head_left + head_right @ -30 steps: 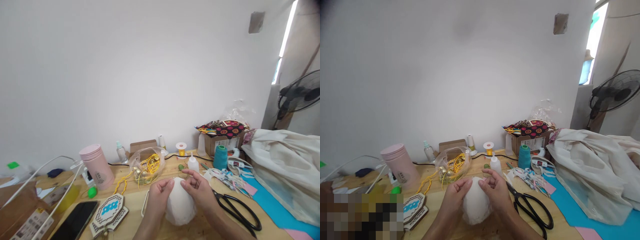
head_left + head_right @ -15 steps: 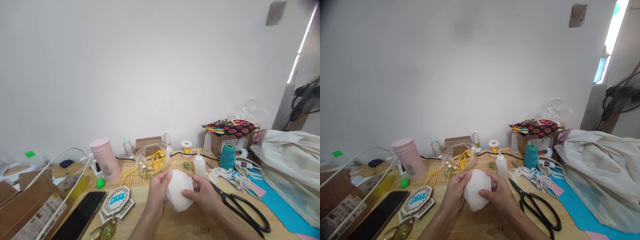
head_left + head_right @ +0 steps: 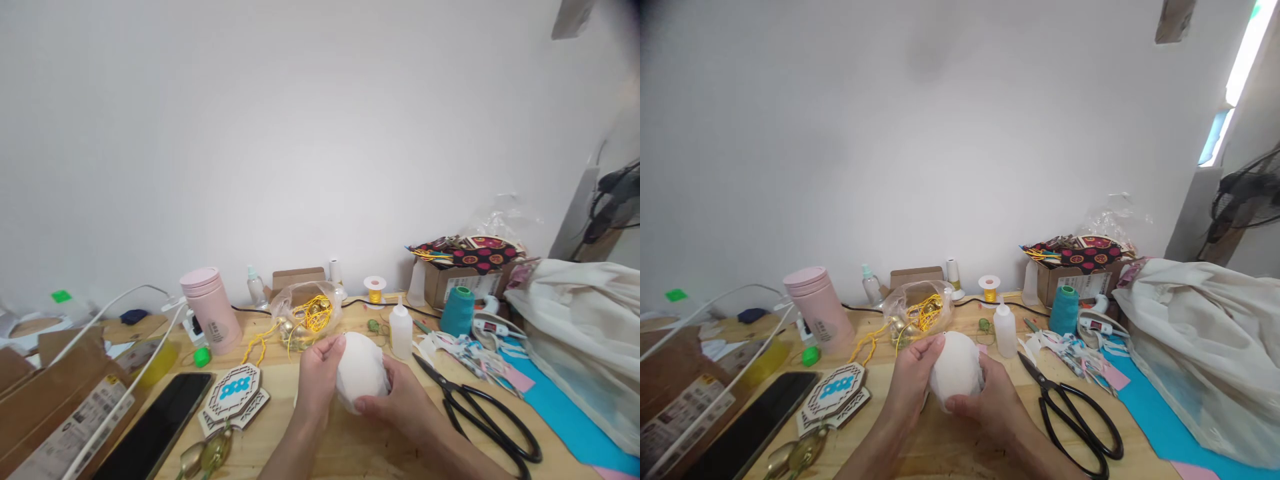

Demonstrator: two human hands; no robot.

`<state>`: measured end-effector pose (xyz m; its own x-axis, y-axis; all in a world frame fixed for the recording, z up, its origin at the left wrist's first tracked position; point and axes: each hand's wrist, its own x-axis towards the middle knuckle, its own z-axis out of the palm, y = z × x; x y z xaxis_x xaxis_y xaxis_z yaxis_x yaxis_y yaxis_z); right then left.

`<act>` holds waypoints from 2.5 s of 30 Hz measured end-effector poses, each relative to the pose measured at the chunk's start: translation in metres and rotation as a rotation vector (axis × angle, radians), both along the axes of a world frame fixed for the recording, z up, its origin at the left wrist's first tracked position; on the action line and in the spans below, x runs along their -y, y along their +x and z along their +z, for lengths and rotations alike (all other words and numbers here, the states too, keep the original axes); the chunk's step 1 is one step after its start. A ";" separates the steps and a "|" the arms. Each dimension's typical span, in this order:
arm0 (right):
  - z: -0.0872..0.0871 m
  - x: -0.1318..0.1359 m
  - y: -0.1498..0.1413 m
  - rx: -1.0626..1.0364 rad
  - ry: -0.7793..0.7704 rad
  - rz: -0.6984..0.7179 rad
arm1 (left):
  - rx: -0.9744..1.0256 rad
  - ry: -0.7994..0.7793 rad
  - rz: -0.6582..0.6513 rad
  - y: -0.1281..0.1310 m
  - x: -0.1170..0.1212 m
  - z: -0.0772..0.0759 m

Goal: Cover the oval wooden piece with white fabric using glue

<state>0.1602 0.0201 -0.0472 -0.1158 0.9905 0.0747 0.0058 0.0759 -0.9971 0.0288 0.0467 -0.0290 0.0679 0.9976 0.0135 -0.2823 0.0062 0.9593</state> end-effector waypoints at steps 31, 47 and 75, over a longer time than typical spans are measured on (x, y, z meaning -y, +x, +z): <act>0.003 -0.007 0.013 -0.214 0.013 -0.072 | 0.043 -0.010 -0.272 -0.003 -0.001 -0.005; 0.005 -0.005 0.015 -0.236 -0.035 -0.171 | 0.014 -0.014 -0.332 0.001 0.002 -0.005; 0.007 -0.003 0.016 -0.221 -0.051 -0.150 | -0.242 0.041 -0.307 0.010 0.011 -0.004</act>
